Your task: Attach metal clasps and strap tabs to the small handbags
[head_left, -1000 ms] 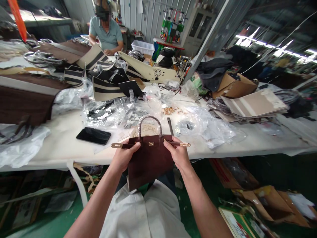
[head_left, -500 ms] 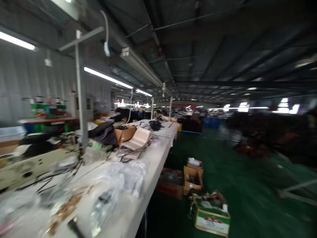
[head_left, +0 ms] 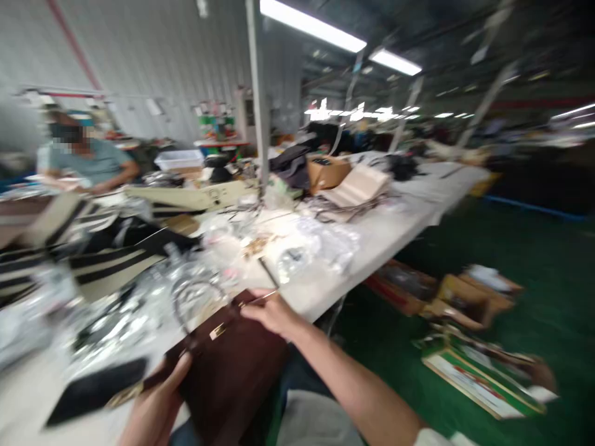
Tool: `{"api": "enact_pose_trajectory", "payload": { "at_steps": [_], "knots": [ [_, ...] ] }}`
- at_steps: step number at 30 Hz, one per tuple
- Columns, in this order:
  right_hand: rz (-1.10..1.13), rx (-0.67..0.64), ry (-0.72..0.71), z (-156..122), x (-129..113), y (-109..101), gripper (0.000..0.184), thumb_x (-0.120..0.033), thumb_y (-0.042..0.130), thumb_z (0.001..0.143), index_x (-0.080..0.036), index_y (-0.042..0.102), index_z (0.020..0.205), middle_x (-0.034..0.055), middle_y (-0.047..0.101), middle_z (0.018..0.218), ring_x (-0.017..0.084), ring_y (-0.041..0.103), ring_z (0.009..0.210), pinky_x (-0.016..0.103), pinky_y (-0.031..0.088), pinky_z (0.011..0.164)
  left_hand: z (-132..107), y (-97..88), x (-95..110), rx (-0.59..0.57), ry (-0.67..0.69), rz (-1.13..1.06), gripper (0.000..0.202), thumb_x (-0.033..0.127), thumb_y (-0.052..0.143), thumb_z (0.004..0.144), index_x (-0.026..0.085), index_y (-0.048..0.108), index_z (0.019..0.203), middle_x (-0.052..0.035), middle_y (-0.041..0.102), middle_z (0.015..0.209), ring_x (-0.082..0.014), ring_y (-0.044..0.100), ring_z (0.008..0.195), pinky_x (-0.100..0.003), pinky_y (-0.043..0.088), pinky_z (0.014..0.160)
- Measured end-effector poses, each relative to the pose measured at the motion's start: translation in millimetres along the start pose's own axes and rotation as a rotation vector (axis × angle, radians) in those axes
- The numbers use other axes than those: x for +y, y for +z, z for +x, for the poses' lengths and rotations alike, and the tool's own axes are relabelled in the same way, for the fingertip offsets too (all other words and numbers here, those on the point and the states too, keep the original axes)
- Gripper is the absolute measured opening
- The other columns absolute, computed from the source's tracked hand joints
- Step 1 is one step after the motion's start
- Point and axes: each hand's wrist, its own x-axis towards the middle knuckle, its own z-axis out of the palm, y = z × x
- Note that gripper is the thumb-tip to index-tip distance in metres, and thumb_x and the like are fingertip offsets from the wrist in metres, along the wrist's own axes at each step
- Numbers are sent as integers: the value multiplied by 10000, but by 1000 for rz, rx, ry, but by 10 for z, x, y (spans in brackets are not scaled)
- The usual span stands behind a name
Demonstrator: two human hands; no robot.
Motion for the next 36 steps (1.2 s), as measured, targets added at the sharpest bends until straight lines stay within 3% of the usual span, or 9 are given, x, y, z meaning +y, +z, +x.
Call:
{"api": "enact_pose_trajectory", "payload": {
  "at_steps": [2,4,7,15,21,23,27,31,36],
  "knots": [
    [-34,-14,-40,73,113,20,369,-495,889,844,-232,869,1101,43,864,1103,298,785,1018,394,594,944,-486,-291,-234,194,-119,-252,568,653,823,939,142,854,1186,-150,836,1023,-338,811,985,-449,701,883],
    [-118,2,-65,153,182,-11,325,-467,851,895,-243,870,1129,58,865,1134,331,786,1084,424,589,989,-658,-383,-367,320,-163,-533,540,526,983,805,171,859,1192,-149,859,1106,-363,812,1106,-473,662,1027],
    [-204,15,-97,182,191,-33,297,-454,836,920,-252,874,1134,68,867,1140,351,789,1107,446,592,1008,-600,-377,-471,372,-195,-672,545,445,1063,719,180,867,1153,-133,865,1144,-365,788,1198,-493,588,1166],
    [-173,-8,-23,355,304,24,398,-504,904,869,-227,854,1151,85,865,1154,355,789,1125,452,616,1032,-523,-377,-536,404,-206,-714,566,432,1073,701,153,856,1143,-139,860,1163,-363,784,1186,-474,587,1130],
    [-145,-120,-4,303,261,-79,572,-547,877,964,-307,744,1467,77,794,1415,350,747,1330,482,595,1168,-530,-401,-479,356,-197,-819,561,409,1048,772,162,841,1231,-138,855,1220,-357,793,1177,-462,599,1104],
    [-257,-27,-110,234,212,-98,688,-565,901,947,-299,691,1546,103,767,1458,367,741,1331,532,594,1175,-544,-416,-444,346,-169,-817,539,411,1030,803,171,841,1247,-134,852,1242,-359,789,1188,-464,600,1103],
    [-726,250,-659,84,-64,-49,669,-461,916,973,-301,668,1573,146,684,1555,406,631,1453,608,479,1271,-543,-407,-384,351,-140,-767,491,412,1013,821,191,856,1230,-121,849,1257,-365,773,1214,-460,588,1114],
    [-1117,-139,-867,54,-336,93,227,-204,718,1109,-287,800,1304,97,801,1237,317,733,1175,526,521,1115,-491,-329,-352,349,-152,-716,476,415,1004,820,177,864,1208,-127,847,1231,-368,752,1230,-434,573,1102],
    [-1153,-387,-836,280,-215,159,234,-101,736,1073,-216,798,1267,79,805,1134,252,743,990,435,551,925,-462,-272,-391,363,-139,-714,492,439,997,832,173,851,1219,-116,842,1196,-332,741,1182,-403,563,1053]
  ]
}}
